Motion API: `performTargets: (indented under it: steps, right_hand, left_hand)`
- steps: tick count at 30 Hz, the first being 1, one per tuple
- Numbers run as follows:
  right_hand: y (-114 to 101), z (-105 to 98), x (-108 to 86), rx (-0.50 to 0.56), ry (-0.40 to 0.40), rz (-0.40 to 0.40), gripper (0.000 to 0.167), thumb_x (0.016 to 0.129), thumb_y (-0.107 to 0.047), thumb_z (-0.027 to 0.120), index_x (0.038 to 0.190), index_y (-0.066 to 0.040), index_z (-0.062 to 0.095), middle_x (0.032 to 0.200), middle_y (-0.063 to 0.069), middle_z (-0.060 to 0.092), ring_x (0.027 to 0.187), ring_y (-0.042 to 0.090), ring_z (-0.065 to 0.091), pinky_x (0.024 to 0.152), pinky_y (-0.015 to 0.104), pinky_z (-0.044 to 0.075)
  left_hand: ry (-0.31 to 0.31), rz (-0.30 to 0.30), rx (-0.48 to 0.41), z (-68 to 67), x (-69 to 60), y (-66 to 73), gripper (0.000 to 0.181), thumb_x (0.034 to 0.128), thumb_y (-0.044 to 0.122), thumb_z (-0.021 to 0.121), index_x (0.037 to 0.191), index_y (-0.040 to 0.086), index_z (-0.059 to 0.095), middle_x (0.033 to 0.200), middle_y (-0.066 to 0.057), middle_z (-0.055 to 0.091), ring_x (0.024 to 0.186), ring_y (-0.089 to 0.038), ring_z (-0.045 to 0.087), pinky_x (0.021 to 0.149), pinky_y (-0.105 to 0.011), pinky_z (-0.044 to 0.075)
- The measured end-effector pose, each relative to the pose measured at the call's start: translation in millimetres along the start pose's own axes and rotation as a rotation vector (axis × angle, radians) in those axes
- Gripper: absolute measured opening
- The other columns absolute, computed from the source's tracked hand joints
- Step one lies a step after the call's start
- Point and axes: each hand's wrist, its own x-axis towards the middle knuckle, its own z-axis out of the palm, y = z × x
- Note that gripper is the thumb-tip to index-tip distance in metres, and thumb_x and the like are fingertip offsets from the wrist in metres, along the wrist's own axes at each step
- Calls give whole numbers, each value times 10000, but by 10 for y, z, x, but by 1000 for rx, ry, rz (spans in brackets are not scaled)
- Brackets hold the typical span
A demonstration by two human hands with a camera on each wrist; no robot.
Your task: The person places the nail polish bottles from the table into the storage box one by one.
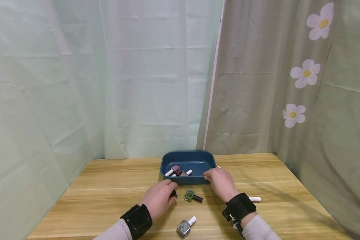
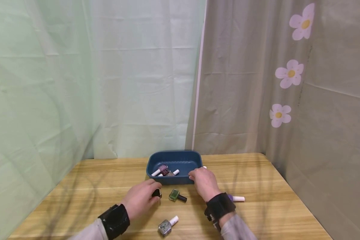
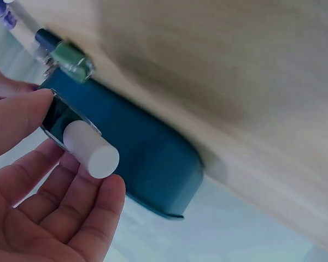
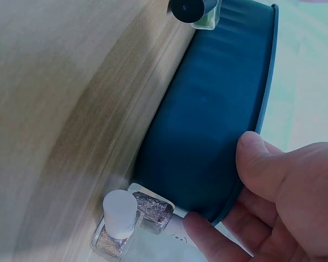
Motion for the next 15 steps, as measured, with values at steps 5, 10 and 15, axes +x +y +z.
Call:
performTargets:
  steps: [5, 10, 15]
  right_hand:
    - [7, 8, 6, 3, -10, 6, 73, 966, -49, 828, 960, -119, 848, 876, -6, 790, 807, 184, 726, 724, 410, 609]
    - [17, 21, 14, 6, -14, 15, 71, 967, -53, 829, 970, -119, 854, 885, -4, 795, 819, 185, 731, 740, 414, 615]
    - [24, 28, 21, -1, -10, 9, 74, 965, -54, 831, 957, -125, 851, 869, -9, 788, 799, 177, 721, 729, 406, 612]
  left_hand:
    - [33, 15, 9, -82, 33, 12, 311, 922, 161, 914, 1173, 51, 767, 1091, -50, 725, 960, -203, 707, 880, -425, 621]
    - [80, 30, 12, -156, 78, 18, 308, 933, 155, 907, 1188, 50, 769, 1108, -59, 729, 977, -217, 716, 894, -427, 623]
    - [123, 46, 19, -221, 141, 15, 320, 924, 135, 911, 1194, 36, 768, 1100, -62, 732, 974, -230, 718, 888, -433, 622]
